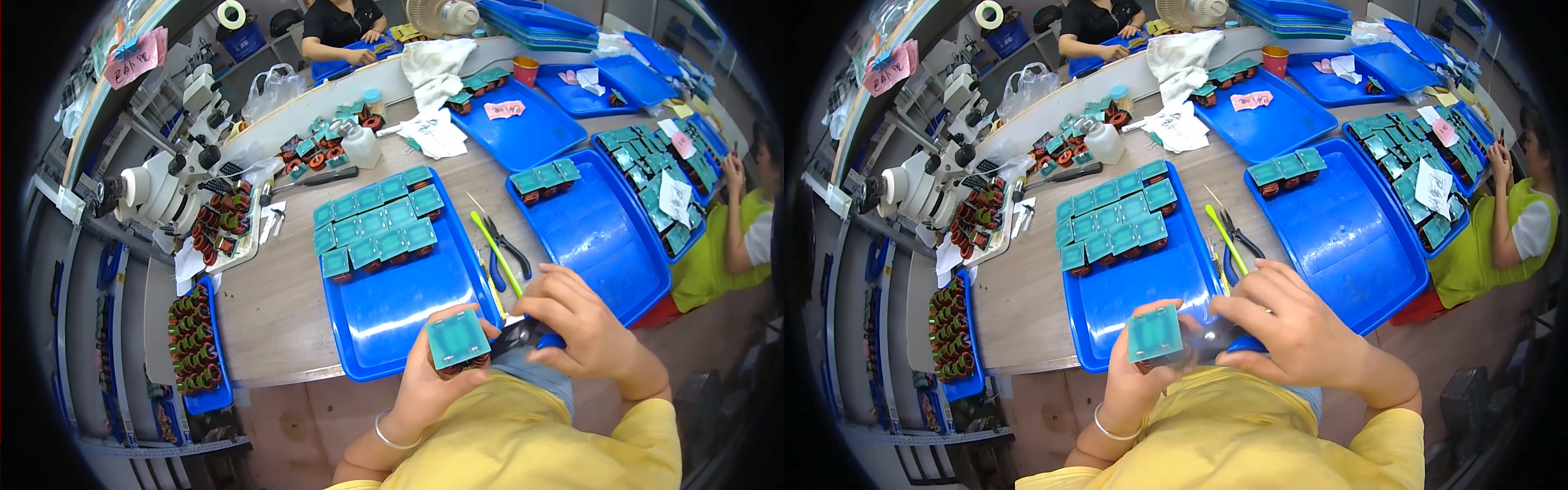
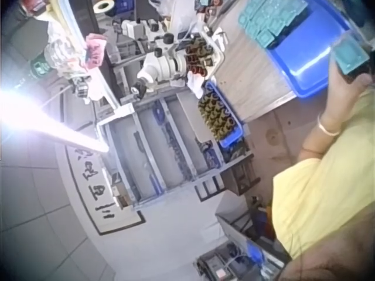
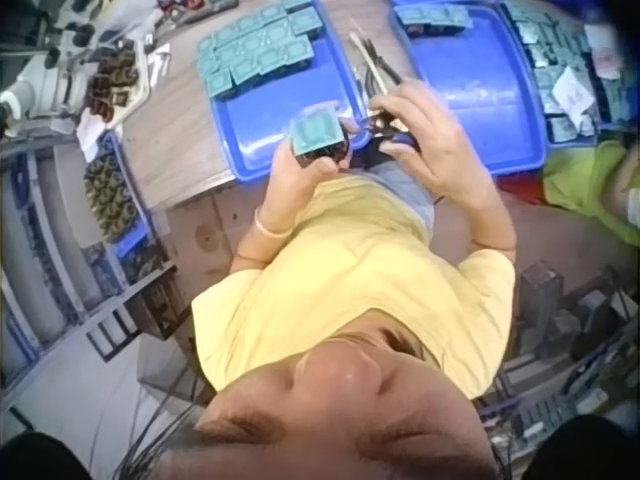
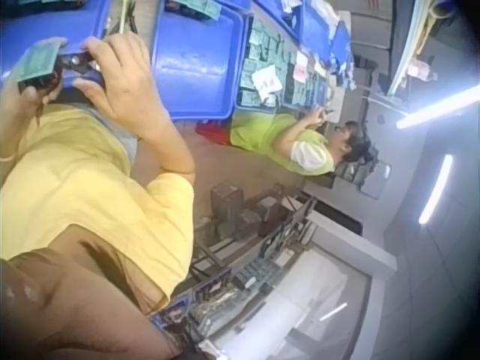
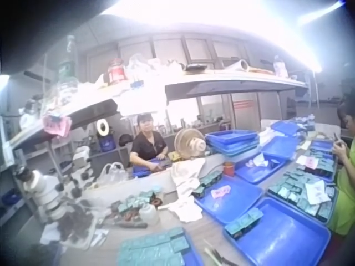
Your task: Trimming excess wires from electronic components using pliers at an assembly workbench.
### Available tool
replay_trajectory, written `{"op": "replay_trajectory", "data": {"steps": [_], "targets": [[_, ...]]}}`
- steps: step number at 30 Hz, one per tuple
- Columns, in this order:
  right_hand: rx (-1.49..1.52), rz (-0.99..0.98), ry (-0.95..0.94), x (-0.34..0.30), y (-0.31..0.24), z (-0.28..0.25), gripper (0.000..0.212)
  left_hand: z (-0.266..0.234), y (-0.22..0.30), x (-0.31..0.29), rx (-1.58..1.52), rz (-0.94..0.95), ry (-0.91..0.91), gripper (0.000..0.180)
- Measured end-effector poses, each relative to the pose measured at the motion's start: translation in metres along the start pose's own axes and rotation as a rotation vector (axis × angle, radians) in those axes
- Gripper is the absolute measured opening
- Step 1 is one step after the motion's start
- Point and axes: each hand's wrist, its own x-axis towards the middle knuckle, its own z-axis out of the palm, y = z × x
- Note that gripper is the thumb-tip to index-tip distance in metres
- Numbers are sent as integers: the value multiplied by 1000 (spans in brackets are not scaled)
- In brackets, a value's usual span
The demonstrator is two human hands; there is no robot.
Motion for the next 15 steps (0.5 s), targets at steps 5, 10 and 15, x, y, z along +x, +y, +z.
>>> {"op": "replay_trajectory", "data": {"steps": [5, 10, 15], "targets": [[-222, -68, -166, -2, -12, -4, 48, -5, 3, 0, 489, 223, -27, 64], [-319, -84, -232, 0, -19, -11, 45, 1, 9, -2, 635, 233, 30, 67], [-351, -84, -275, -1, -24, -15, 44, 2, 9, -3, 741, 355, 26, 65]]}}
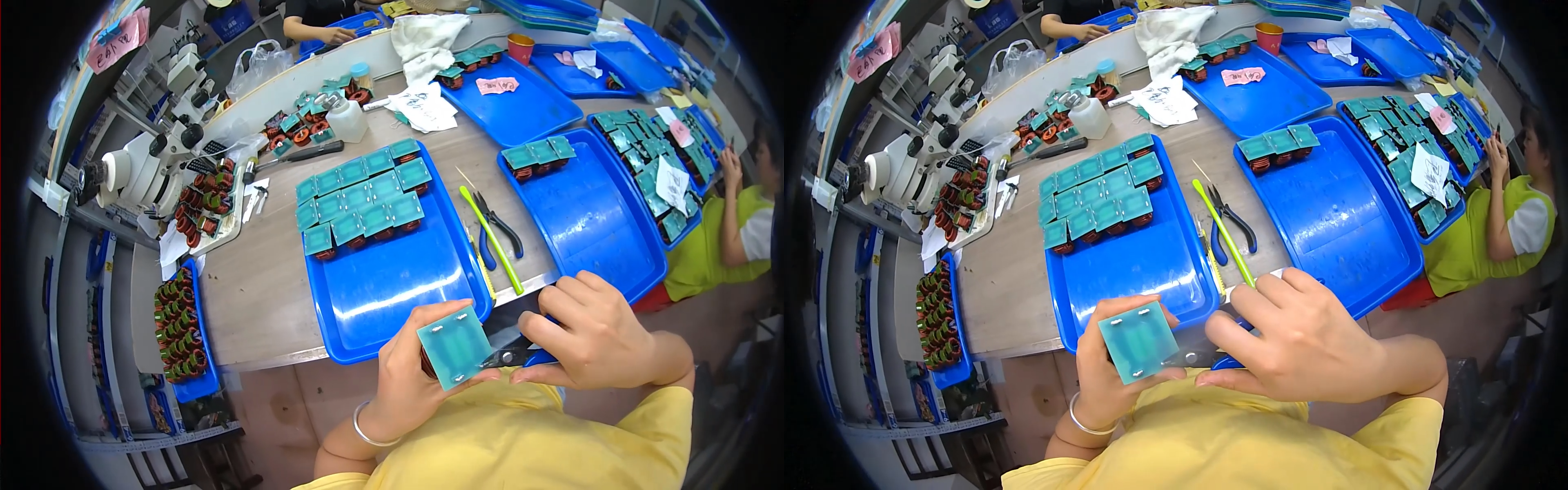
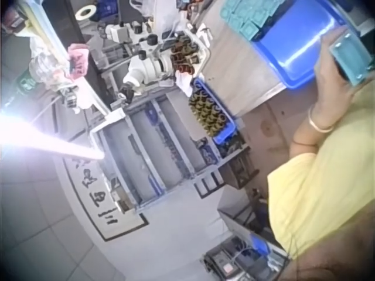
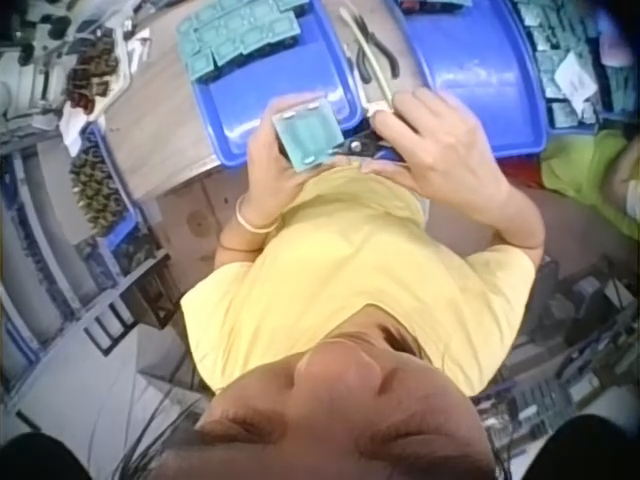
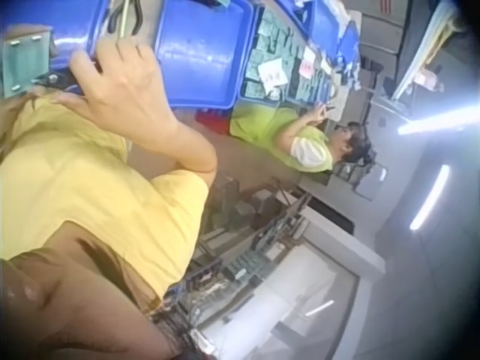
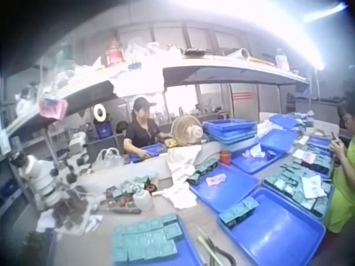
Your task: Trimming excess wires from electronic components using pliers at an assembly workbench.
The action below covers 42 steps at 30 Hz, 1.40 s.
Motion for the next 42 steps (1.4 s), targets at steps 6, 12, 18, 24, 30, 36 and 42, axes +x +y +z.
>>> {"op": "replay_trajectory", "data": {"steps": [6, 12, 18, 24, 30, 36, 42], "targets": [[-35, -25, 8, -2, 1, 0, 44, -1, 6, 2, 116, 24, -27, 64], [-35, -55, 5, 0, 3, 2, 42, -3, 9, 5, 160, 26, -45, 62], [12, -38, -41, -6, 8, 11, 43, -3, 4, 6, 151, -20, -81, 62], [26, 12, 125, 4, 21, 12, 46, -2, 12, 5, 211, 75, -126, 63], [36, 20, 109, 4, 17, 12, 48, -3, 13, 5, 233, 119, -143, 65], [537, 116, 95, 6, 16, 5, 49, -7, 7, 4, -595, -381, -244, 79], [776, 252, 12, 17, 8, 11, 52, -2, 0, 11, -612, -421, -247, 91]]}}
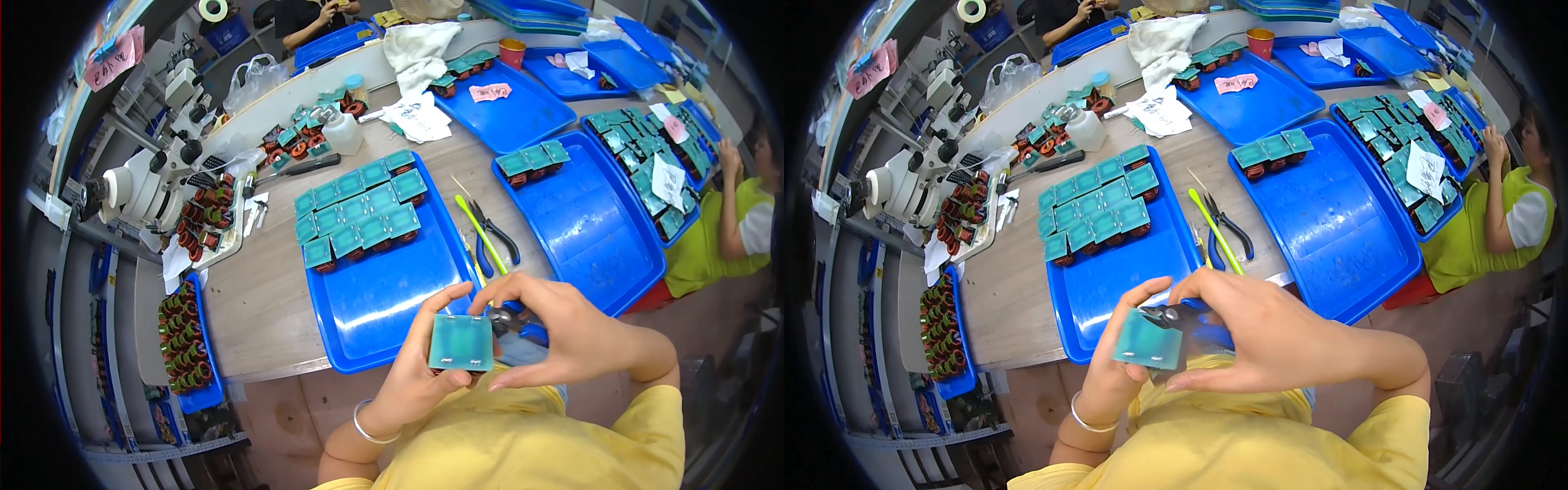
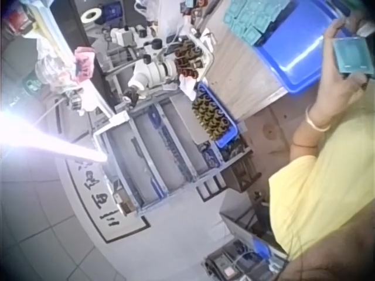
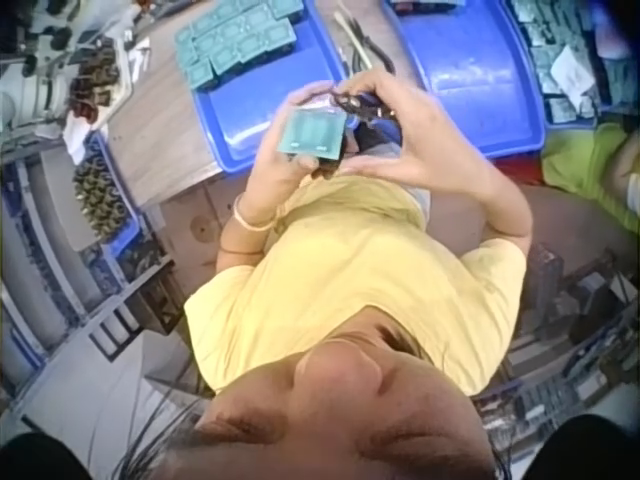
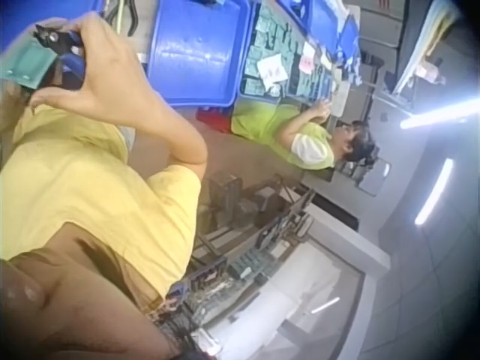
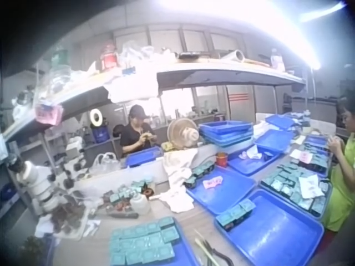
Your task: Trimming excess wires from electronic components using pliers at an assembly workbench.
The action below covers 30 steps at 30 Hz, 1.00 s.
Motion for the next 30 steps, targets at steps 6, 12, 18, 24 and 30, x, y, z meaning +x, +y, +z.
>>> {"op": "replay_trajectory", "data": {"steps": [6, 12, 18, 24, 30], "targets": [[-20, 124, 93, -6, 23, -1, 49, -18, -12, 29, 286, 104, 12, 82], [-131, 344, 665, -20, 82, -55, 37, -89, -14, 93, 1625, 472, 469, 56], [-350, 502, 1058, -3, 168, -116, 38, -107, -32, 106, 1814, 501, 490, 56], [-580, 519, 1048, 18, 240, -129, 59, -90, -17, 91, 1404, 482, 468, 52], [-247, 561, 970, 17, 262, -136, 33, -58, -7, 60, -108, 238, 231, 62]]}}
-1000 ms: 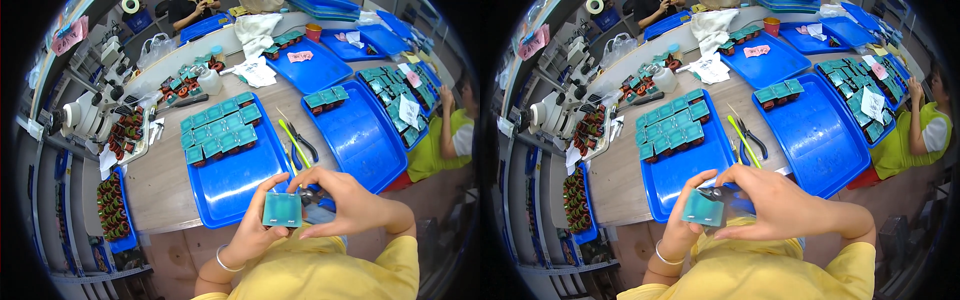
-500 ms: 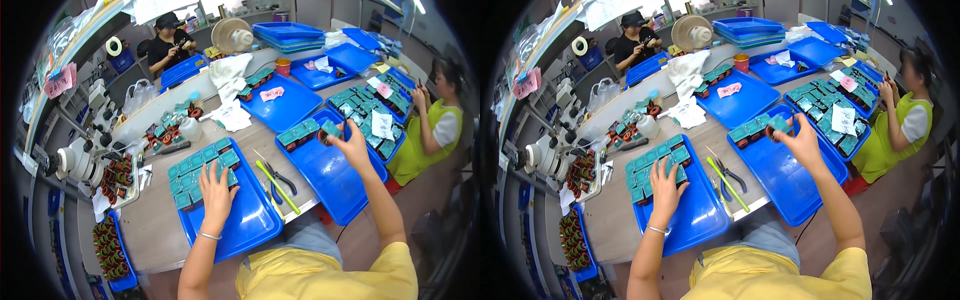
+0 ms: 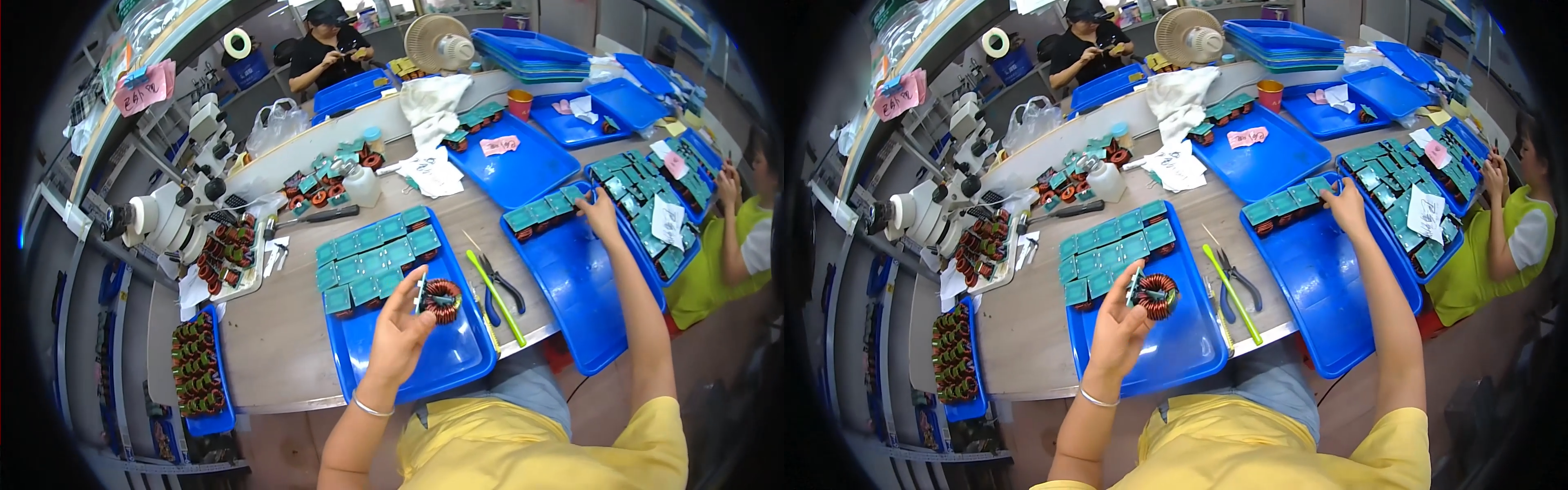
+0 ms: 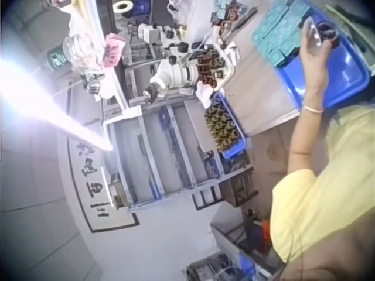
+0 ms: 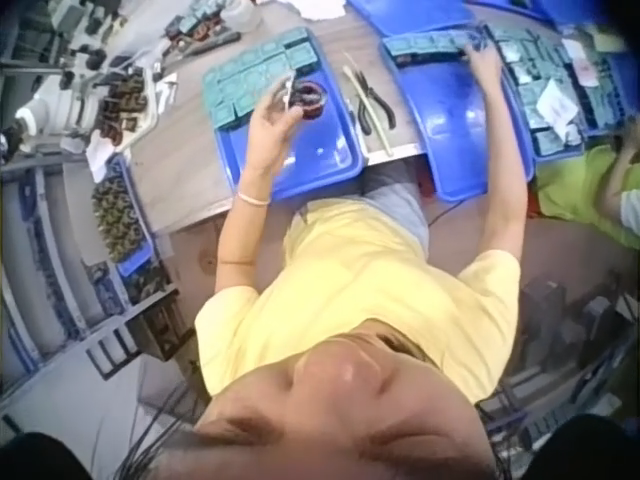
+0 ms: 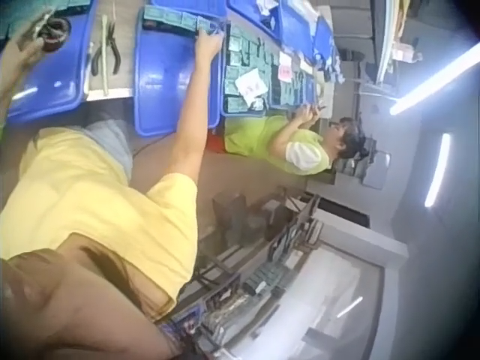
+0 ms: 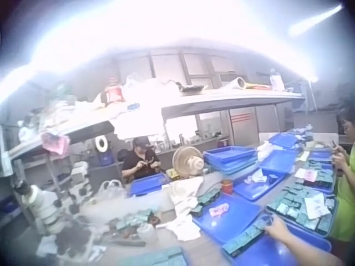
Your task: Trimming excess wires from electronic components using pliers at an assembly workbench.
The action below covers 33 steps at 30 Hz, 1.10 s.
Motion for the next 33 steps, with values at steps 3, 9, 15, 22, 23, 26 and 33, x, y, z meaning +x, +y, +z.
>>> {"op": "replay_trajectory", "data": {"steps": [3, 9, 15, 22, 23, 26, 33], "targets": [[10, 37, -34, -8, -8, -6, 29, 4, -6, -14, -284, -60, -140, 69], [424, -277, -291, -123, -117, -32, 18, 19, -8, -36, -359, -188, -231, 76], [885, -314, -658, -214, -157, -36, 59, 30, -9, -50, -423, -303, -264, 85], [792, -341, -732, -238, -162, -34, 70, 37, -12, -63, -442, -417, -258, 75], [805, -329, -734, -239, -160, -34, 70, 37, -12, -64, -445, -420, -255, 75], [841, -297, -754, -245, -163, -37, 72, 42, -6, -71, -428, -438, -275, 75], [869, -281, -749, -247, -162, -39, 71, 44, -1, -73, -375, -484, -250, 78]]}}
